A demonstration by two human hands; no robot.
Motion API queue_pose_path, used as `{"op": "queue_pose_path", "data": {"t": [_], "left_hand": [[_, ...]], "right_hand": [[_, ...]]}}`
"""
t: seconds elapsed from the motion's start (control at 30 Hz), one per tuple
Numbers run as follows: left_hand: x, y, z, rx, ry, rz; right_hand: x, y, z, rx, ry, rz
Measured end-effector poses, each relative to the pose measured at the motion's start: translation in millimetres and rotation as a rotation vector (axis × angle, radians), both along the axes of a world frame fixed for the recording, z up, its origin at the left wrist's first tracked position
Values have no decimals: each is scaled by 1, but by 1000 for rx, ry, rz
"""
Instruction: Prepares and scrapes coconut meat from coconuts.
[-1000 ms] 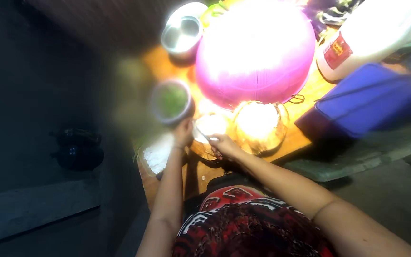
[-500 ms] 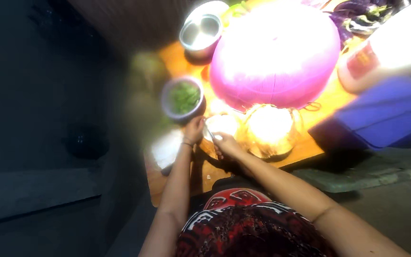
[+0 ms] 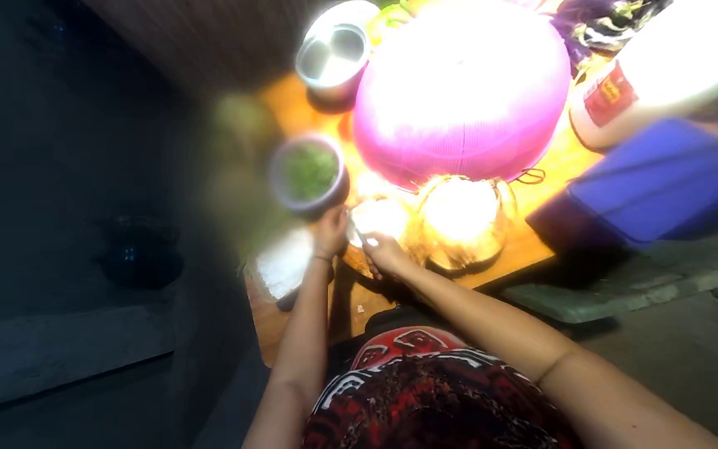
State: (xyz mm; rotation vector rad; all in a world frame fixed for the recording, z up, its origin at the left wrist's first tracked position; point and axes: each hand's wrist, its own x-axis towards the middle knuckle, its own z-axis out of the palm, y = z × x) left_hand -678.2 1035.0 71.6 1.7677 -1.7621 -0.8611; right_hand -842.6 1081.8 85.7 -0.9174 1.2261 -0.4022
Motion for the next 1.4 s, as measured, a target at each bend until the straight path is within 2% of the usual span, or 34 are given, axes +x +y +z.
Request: {"op": "queue_pose_path", "data": {"t": [0.1,0.23,0.3,0.4,0.5,0.6,0.7,0.8,0.9,1.0,1.1,1.17,1.27,1.33,1.4], "left_hand": [[-2,2,1,16,11,17],[-2,3,2,-5,20,14],[-3,2,3,-3,20,10],[-1,2,1,9,33,11],[2,1,-1,5,41,9],[1,1,-2,2,43,10],[0,1,0,-14,31,12],[2,0,-2,-9,7,4],[1,0,-2,-19,-1,11],[1,1,-4,-32,20,23],[1,3,-5,-52,35,22],[1,3,-4,-47,26,21],[2,1,-4,-29,21,28],[1,1,-5,-35,30,33],[0,2,-4,-42,31,32]], "right_hand": [[-22,-4,4,-17,22,141],[-22,-14,6,39,40,-64],[-10,-9,7,10,38,-53],[-12,-2,-2,-121,93,165],[-43,-13,6,-170,174,379],[-55,-28,-5,-140,223,239],[-30,-26,-4,-101,221,88],[-13,-18,-1,-227,220,217],[-36,-23,3,-282,209,418],[-52,-32,-14,-250,251,337],[-38,-32,-11,-256,340,228],[-26,-23,-1,-254,332,311],[-38,-25,-2,-342,267,481],[-53,-29,-6,-355,263,473],[-57,-38,-6,-316,315,372]]}}
